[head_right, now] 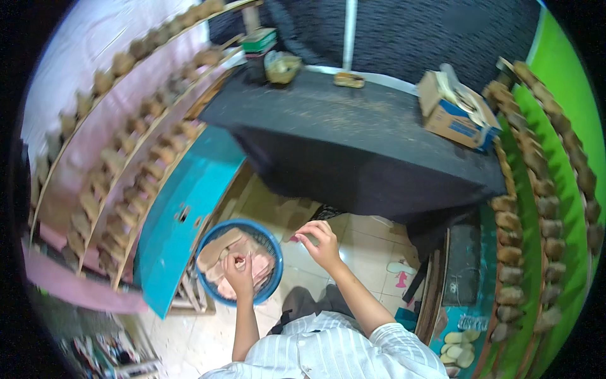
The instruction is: Applying adhesive to shoe soles using a brush.
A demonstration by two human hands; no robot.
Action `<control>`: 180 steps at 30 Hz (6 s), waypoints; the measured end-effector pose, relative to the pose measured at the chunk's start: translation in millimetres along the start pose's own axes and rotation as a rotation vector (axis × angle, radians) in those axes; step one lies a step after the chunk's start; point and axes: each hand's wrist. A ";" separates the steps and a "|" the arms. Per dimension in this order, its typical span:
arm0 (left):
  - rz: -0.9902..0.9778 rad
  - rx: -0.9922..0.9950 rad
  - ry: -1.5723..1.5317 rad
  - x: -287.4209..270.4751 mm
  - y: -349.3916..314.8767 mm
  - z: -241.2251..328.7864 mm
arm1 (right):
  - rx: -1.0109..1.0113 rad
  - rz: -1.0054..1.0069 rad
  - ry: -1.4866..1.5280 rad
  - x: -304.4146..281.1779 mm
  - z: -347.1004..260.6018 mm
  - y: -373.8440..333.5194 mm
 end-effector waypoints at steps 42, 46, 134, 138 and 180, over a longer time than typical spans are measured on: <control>-0.345 0.745 -0.571 538.5 71.9 453.7 | -0.169 0.678 -0.612 -506.7 213.8 226.8; -0.366 0.761 -0.597 559.1 79.6 464.2 | -0.153 0.703 -0.597 -514.2 223.3 246.4; -0.826 -0.687 -1.390 445.7 341.9 175.6 | 0.051 0.266 -0.243 -126.0 310.9 492.0; -0.874 -0.700 -1.441 445.8 341.1 174.2 | -0.150 0.363 -0.038 -132.0 235.2 483.4; -0.831 -0.668 -1.344 425.2 341.6 165.6 | -0.602 -0.223 0.068 -121.8 161.8 422.7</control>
Point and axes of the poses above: each hand's wrist, its own y-axis towards the middle knuckle, its own x-axis out of the palm, z = x × y, and after that the axes turned 1 degree about x, right-handed
